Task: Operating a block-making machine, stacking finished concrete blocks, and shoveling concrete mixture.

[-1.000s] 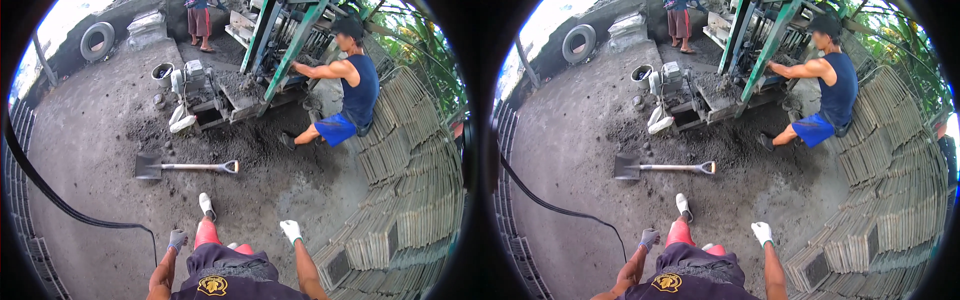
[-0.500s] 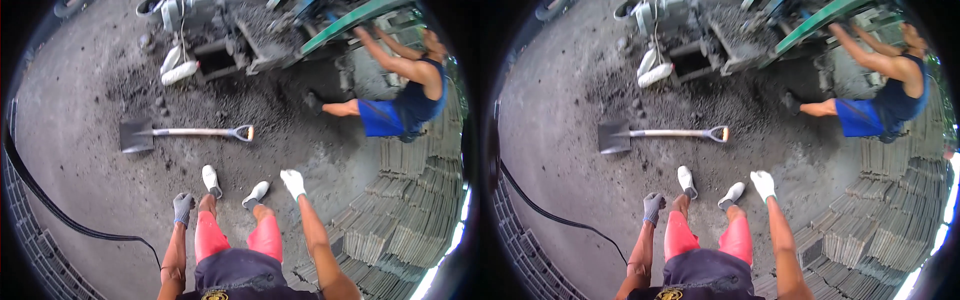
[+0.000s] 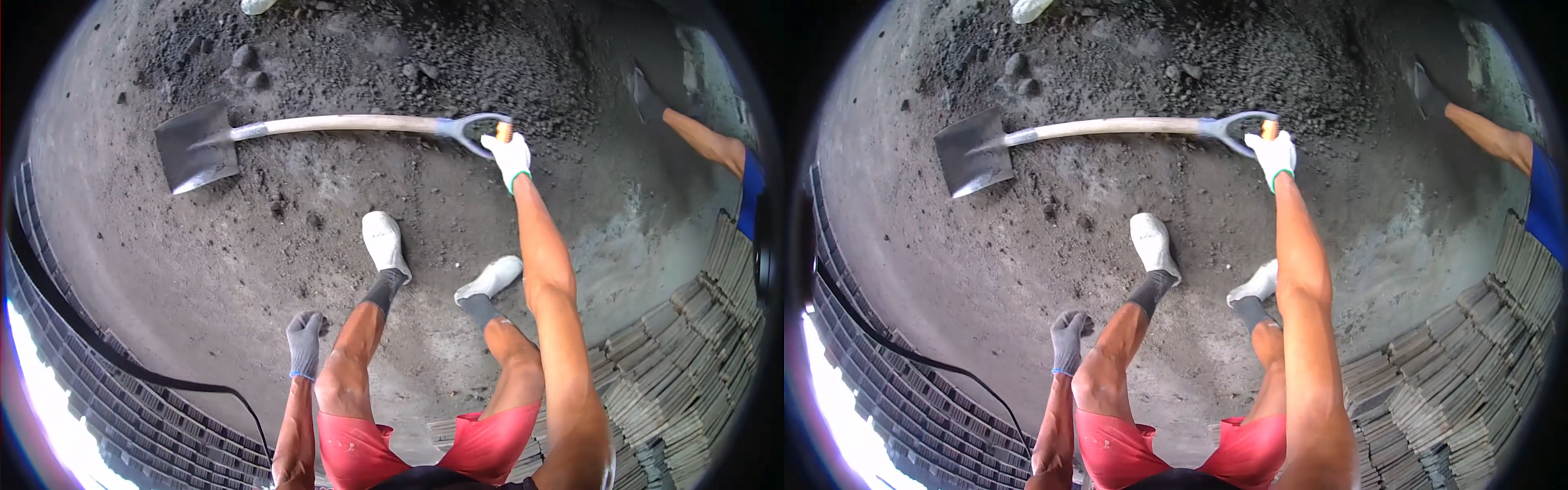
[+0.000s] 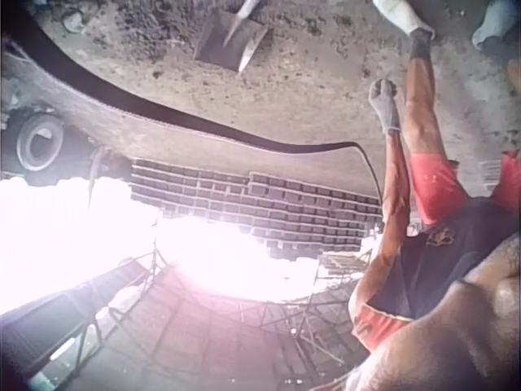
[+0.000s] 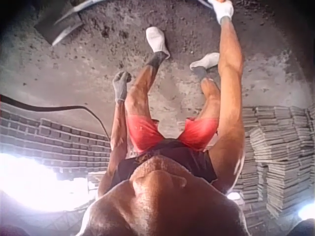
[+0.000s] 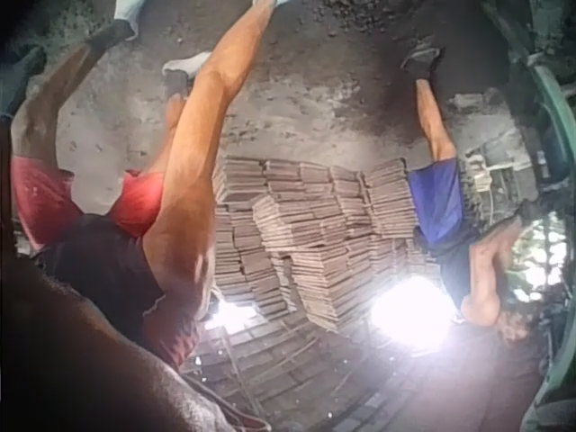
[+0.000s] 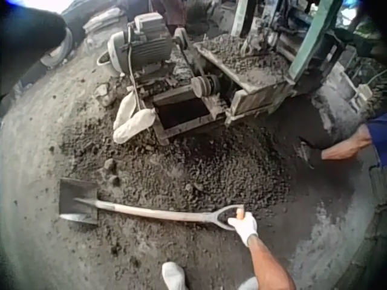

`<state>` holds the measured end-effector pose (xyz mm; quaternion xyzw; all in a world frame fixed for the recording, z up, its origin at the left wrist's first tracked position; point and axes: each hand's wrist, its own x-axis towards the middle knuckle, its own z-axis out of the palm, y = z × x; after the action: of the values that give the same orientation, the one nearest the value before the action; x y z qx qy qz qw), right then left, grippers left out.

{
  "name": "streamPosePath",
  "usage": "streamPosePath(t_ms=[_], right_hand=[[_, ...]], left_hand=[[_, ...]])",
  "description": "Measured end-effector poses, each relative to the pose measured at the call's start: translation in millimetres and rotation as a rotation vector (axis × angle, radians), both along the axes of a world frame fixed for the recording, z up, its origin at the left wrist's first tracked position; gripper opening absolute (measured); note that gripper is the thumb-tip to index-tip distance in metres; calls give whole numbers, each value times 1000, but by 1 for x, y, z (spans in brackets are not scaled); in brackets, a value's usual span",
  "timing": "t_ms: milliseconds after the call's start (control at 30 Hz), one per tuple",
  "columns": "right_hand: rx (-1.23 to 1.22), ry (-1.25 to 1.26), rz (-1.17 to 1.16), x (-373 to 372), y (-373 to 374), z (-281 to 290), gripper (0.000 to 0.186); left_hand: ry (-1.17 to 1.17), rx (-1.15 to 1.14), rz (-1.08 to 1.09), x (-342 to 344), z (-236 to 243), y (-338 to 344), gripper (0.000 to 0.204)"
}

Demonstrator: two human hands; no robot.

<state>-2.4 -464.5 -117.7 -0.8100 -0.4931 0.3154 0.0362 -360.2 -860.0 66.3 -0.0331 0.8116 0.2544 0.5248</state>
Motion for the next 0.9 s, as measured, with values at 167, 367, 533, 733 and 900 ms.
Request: streamPosePath(t_ms=[167, 367, 533, 733, 900], right_hand=[[-312, 843, -161, -1, -55, 107, 16], [-356, 825, -55, -51, -147, 252, 25], [-223, 917, 108, -124, -191, 301, 27], [-264, 879, 499, -134, -153, 377, 38], [-85, 622, 527, -114, -140, 378, 54]], left_hand=[[92, 253, -241, 25, 21, 93, 13], [421, 598, -782, 109, 120, 214, 18], [75, 689, -629, 118, 134, 200, 34], [248, 552, -544, 63, 195, 213, 43], [212, 728, -426, 93, 368, 286, 46]])
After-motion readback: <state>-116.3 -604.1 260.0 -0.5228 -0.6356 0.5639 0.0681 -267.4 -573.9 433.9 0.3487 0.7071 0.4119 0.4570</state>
